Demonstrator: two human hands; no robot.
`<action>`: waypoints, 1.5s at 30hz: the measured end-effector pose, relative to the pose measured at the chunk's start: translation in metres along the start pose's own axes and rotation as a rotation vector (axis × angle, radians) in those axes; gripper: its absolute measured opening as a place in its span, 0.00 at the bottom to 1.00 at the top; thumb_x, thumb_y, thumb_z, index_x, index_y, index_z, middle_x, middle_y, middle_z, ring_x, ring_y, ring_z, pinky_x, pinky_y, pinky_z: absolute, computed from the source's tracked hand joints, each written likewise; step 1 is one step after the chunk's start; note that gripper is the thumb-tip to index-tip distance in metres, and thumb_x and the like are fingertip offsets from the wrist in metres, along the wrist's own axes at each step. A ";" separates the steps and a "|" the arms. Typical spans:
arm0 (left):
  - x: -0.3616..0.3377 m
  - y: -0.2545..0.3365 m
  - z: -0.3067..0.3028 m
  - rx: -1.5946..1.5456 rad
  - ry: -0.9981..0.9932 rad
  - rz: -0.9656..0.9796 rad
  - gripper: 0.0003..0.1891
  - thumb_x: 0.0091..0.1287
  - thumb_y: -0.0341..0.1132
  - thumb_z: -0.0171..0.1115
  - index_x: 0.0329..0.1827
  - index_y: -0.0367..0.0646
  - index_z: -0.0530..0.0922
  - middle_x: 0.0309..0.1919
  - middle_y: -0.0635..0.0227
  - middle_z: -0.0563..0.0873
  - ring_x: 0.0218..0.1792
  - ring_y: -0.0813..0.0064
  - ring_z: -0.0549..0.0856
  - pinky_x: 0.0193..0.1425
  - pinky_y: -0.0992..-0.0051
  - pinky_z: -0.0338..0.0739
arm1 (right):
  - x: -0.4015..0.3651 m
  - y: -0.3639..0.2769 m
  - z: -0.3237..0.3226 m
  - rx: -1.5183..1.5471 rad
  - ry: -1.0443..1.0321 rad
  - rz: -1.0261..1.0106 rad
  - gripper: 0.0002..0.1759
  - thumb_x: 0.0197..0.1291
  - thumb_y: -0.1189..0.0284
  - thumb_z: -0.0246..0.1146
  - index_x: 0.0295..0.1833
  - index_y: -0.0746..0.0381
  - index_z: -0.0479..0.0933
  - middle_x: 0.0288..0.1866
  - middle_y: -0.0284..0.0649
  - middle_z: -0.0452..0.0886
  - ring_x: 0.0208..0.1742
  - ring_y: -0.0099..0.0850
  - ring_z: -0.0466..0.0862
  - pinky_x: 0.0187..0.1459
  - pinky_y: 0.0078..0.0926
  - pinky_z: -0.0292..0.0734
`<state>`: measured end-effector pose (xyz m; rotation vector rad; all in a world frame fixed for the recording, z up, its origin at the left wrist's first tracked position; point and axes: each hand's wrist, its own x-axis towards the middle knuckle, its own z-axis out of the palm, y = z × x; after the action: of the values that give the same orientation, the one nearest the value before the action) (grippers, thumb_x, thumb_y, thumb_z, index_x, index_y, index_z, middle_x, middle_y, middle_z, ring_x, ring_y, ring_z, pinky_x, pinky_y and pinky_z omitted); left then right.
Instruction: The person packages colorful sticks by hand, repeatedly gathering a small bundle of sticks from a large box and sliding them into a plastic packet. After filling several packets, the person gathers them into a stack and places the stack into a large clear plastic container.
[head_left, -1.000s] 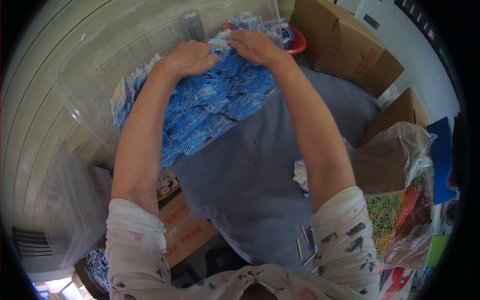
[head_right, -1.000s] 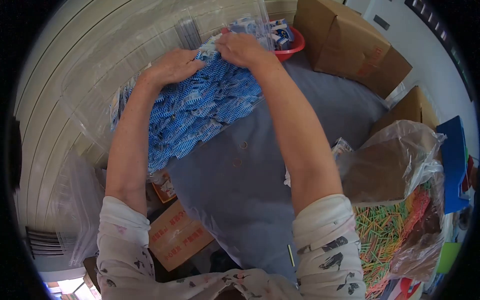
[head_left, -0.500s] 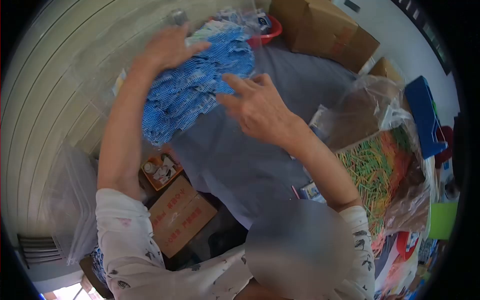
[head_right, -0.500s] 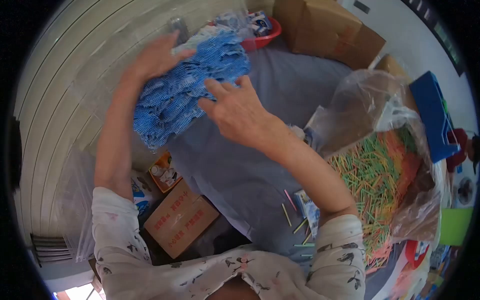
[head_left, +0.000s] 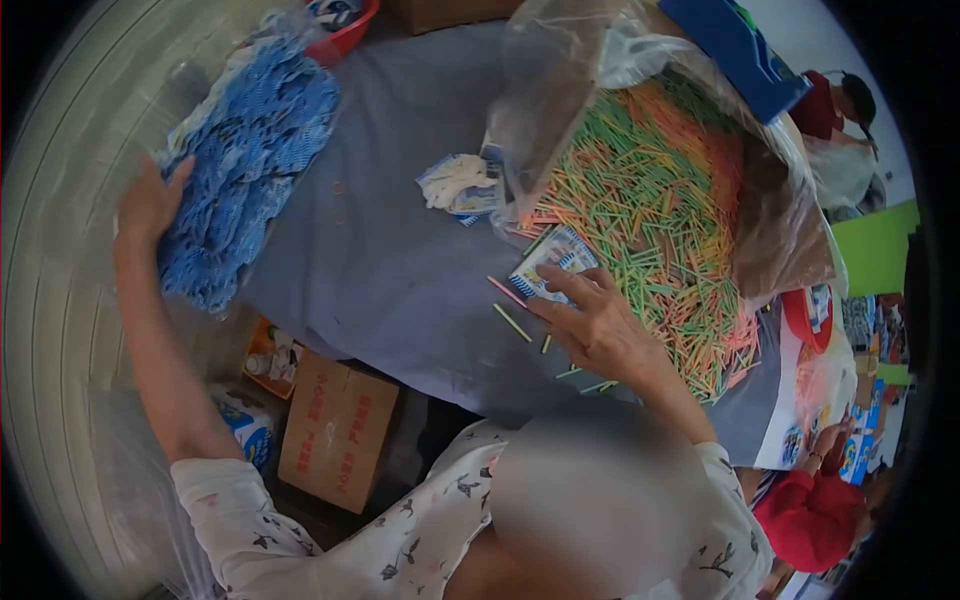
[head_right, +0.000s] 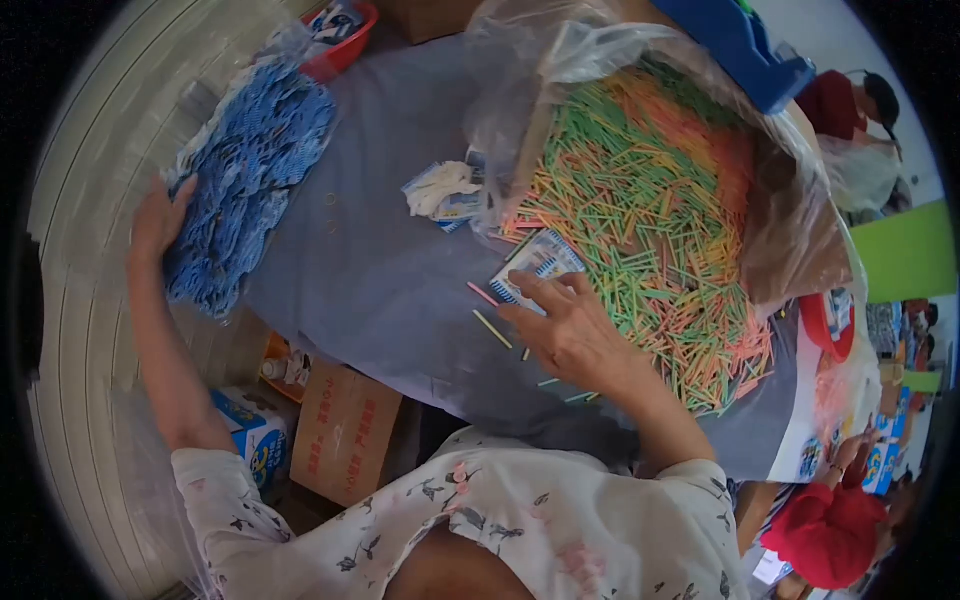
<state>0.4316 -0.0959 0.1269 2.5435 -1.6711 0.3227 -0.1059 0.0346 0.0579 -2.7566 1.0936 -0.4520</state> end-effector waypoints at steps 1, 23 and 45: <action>-0.018 0.017 -0.006 0.215 0.290 0.072 0.43 0.70 0.65 0.52 0.70 0.31 0.67 0.65 0.38 0.75 0.67 0.43 0.74 0.70 0.57 0.68 | -0.012 0.000 -0.006 0.003 -0.002 0.029 0.17 0.58 0.73 0.64 0.54 0.59 0.81 0.62 0.49 0.75 0.58 0.42 0.80 0.59 0.45 0.68; -0.143 0.303 0.072 -0.424 0.364 0.850 0.17 0.50 0.29 0.71 0.45 0.42 0.84 0.46 0.61 0.80 0.50 0.56 0.76 0.54 0.56 0.71 | -0.094 0.237 -0.068 -0.535 0.393 0.372 0.09 0.50 0.79 0.61 0.39 0.63 0.82 0.43 0.48 0.81 0.43 0.50 0.82 0.44 0.49 0.77; -0.275 0.333 0.044 -0.782 0.327 1.206 0.08 0.52 0.26 0.63 0.36 0.36 0.81 0.41 0.59 0.84 0.49 0.61 0.83 0.50 0.63 0.77 | -0.034 0.300 -0.077 -0.837 -0.208 0.779 0.21 0.63 0.72 0.50 0.59 0.57 0.79 0.66 0.51 0.76 0.73 0.44 0.69 0.74 0.59 0.52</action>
<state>0.0276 0.0092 0.0077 0.7371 -2.3115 0.0762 -0.3485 -0.1610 0.0511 -2.4660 2.5339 0.4898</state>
